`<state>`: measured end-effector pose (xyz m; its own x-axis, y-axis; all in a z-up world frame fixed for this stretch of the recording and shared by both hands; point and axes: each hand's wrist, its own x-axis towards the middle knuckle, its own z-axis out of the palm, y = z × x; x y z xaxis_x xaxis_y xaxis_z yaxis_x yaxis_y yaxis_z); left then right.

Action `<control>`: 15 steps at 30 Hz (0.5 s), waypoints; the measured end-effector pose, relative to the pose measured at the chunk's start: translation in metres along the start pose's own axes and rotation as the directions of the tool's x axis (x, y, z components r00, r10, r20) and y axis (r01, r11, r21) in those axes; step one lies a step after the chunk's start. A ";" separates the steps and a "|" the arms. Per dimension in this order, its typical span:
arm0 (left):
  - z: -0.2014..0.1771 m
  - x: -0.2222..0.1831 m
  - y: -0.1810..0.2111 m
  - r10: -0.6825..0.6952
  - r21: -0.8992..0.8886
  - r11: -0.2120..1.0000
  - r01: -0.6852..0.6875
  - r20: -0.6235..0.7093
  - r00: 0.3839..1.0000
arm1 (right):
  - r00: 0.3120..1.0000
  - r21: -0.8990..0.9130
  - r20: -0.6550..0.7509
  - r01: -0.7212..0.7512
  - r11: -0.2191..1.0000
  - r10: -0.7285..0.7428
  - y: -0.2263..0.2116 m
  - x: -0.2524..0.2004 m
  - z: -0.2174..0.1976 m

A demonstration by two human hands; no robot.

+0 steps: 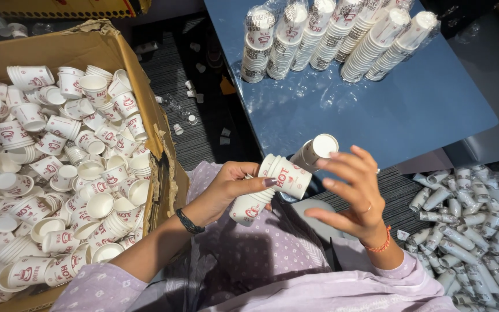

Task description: The recorder is seen picking up small paper cups from a cardboard box, stacking them, and placing them into clear plastic packaging sleeves.

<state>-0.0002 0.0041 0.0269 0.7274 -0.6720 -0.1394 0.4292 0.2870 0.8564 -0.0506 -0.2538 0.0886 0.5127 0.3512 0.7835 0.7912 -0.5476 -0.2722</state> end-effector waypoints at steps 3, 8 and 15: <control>0.000 -0.001 -0.003 -0.026 0.035 0.999 0.025 0.033 0.999 | 0.992 0.103 0.071 0.094 0.990 -0.101 0.001 -0.011 0.007; 0.001 -0.001 -0.009 -0.006 0.080 0.997 0.000 0.071 0.997 | 0.993 0.104 0.067 0.088 0.991 -0.095 0.001 -0.018 0.006; -0.003 0.001 -0.003 0.016 -0.053 0.998 -0.017 -0.036 0.999 | 0.988 -0.008 -0.136 -0.071 0.997 0.070 0.009 -0.020 -0.013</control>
<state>0.0013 0.0044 0.0230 0.7528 -0.6423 -0.1440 0.4445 0.3347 0.8309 -0.0581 -0.2761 0.0775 0.5163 0.2053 0.8314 0.7501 -0.5770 -0.3232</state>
